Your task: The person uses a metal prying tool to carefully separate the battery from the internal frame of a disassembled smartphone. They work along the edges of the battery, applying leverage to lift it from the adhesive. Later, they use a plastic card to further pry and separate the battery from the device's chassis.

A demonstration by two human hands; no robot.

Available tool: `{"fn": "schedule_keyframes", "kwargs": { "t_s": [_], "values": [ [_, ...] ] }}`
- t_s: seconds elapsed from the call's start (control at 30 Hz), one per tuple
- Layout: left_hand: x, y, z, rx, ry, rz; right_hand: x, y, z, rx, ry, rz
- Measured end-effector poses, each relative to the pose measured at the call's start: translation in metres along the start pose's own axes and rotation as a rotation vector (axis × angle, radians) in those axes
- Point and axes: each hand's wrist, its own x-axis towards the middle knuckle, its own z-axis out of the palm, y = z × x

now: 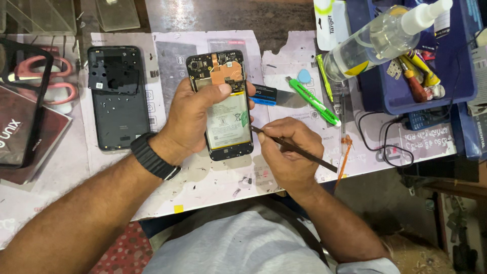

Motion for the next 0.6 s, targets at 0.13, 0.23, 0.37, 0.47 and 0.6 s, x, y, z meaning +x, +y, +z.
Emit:
{"fn": "schedule_keyframes", "kwargs": {
  "t_s": [0.13,0.23,0.37,0.47,0.6],
  "values": [
    [-0.001,-0.003,0.002,-0.005,0.016,0.03,0.003,-0.001,0.003,-0.123,0.019,-0.058],
    [-0.001,-0.003,0.003,0.021,0.054,0.051,0.008,-0.007,0.006,-0.166,0.024,-0.095],
    [0.002,-0.001,0.004,0.004,0.107,0.085,0.018,-0.028,-0.008,-0.306,-0.062,-0.191],
    [0.002,0.003,0.002,-0.026,0.126,0.093,0.024,-0.043,-0.036,-0.611,-0.219,-0.214],
    [0.002,0.003,0.001,-0.049,0.134,0.094,0.038,-0.043,-0.055,-1.038,-0.455,-0.194]
  ]
}}
